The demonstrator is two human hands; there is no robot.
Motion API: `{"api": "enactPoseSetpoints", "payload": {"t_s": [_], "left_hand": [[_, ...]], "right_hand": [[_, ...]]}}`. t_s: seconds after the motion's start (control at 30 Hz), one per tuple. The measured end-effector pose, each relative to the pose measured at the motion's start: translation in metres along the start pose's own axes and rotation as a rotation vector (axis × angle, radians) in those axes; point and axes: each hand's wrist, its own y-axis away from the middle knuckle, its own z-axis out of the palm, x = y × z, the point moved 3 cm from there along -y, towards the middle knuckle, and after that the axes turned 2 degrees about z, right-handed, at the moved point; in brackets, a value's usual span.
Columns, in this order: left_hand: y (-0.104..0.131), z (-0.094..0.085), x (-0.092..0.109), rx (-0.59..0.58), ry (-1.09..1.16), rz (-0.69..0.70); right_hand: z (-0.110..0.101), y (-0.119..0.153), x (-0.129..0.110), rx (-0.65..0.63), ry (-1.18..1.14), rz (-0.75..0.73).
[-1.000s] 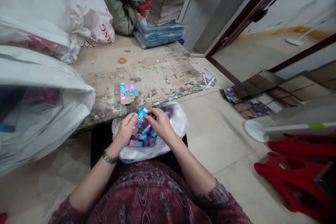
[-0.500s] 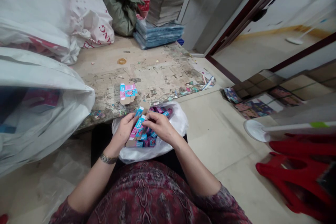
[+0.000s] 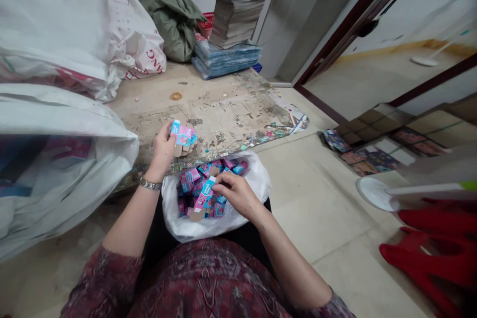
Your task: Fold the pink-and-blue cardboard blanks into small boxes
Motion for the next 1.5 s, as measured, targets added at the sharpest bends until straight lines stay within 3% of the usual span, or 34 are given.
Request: {"api": "enactPoseSetpoints", "payload": {"t_s": [0.13,0.27,0.43,0.53,0.63,0.8,0.97,1.27,1.37,1.5], "left_hand": [[-0.001,-0.009,0.006,0.075,-0.271,0.047],[0.03,-0.014,0.035,0.058,-0.405,0.226],[0.104,0.008,0.066,-0.252,-0.377,0.359],[0.144,0.027,0.063,-0.422,-0.458,0.379],[0.165,0.039,0.051,-0.467,-0.535,0.342],[0.169,0.044,0.037,-0.441,-0.562,0.312],[0.171,0.047,0.032,-0.409,-0.446,0.239],[0.167,0.052,0.027,-0.456,-0.075,-0.13],[0.161,0.053,0.017,-0.374,0.118,-0.293],[0.16,0.053,0.008,-0.257,0.342,-0.445]], "right_hand": [[-0.003,0.002,0.002,0.01,0.033,0.023],[-0.009,0.0,0.005,0.071,0.065,0.071],[-0.011,-0.006,0.012,0.158,0.012,0.157],[-0.007,-0.01,0.018,0.192,-0.102,0.196],[-0.001,-0.011,0.024,0.211,-0.169,0.197],[0.007,-0.009,0.029,0.21,-0.2,0.18],[0.008,-0.005,0.027,0.231,-0.16,0.096],[0.012,-0.002,0.018,0.256,-0.102,-0.054],[0.006,0.001,0.018,0.392,-0.114,-0.138],[-0.001,0.005,0.028,0.49,-0.151,-0.041]]}}
